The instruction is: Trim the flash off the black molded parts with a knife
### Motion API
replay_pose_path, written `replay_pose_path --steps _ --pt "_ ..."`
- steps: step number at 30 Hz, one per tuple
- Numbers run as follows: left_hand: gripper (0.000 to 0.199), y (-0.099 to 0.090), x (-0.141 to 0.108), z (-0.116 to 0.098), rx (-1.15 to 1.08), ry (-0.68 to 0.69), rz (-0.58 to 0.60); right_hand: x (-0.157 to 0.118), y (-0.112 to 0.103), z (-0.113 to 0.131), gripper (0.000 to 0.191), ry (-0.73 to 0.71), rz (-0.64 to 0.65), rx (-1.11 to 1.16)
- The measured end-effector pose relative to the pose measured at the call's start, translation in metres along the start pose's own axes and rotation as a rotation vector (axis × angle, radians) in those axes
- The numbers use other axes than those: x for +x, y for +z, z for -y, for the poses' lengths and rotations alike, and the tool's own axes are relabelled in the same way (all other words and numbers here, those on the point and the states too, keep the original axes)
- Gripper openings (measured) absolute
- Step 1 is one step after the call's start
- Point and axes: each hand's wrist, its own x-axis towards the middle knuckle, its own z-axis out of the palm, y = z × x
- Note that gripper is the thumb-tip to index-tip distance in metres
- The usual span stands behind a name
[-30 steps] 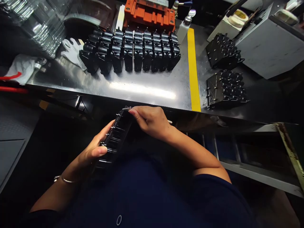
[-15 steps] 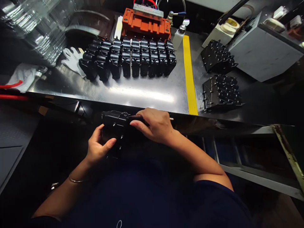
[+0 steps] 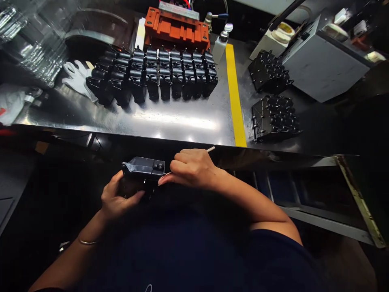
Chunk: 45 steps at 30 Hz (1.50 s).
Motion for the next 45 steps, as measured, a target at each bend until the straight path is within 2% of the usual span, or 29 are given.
replay_pose_path --steps 3,11,14,17,20,24,27,33,39,42,45 --pt "0.056 0.000 0.001 0.000 -0.075 -0.049 0.021 0.001 0.001 0.000 0.057 0.018 0.004 0.065" --pt "0.059 -0.003 0.009 -0.005 -0.289 -0.340 0.165 0.002 0.002 0.000 0.057 0.003 0.016 0.135" --pt "0.058 -0.003 0.010 -0.011 -0.415 -0.488 0.241 0.000 0.003 0.001 0.057 -0.031 0.010 0.140" --pt "0.054 -0.004 0.007 -0.013 -0.454 -0.587 0.199 -0.004 0.003 0.003 0.051 0.052 -0.010 0.246" --pt "0.052 -0.009 0.007 -0.008 -0.314 -0.482 0.065 -0.010 0.002 0.005 0.036 0.193 -0.005 0.298" --pt "0.042 -0.018 0.013 -0.004 -0.218 -0.266 0.085 -0.015 0.005 0.009 0.022 0.251 -0.042 0.270" --pt "0.042 -0.021 0.016 -0.004 -0.214 -0.182 0.113 -0.015 0.007 0.011 0.024 0.259 -0.043 0.258" --pt "0.042 -0.021 0.014 -0.002 -0.231 -0.153 0.133 -0.014 0.007 0.014 0.029 0.261 0.000 0.264" --pt "0.047 -0.024 0.023 -0.012 -0.321 0.051 0.186 -0.013 0.011 0.011 0.030 0.303 0.016 0.200" --pt "0.047 -0.024 0.026 -0.017 -0.310 0.135 0.188 -0.013 0.009 0.011 0.028 0.308 -0.027 0.301" --pt "0.049 -0.024 0.027 -0.017 -0.273 0.136 0.154 -0.014 0.004 0.013 0.030 0.248 -0.048 0.423"
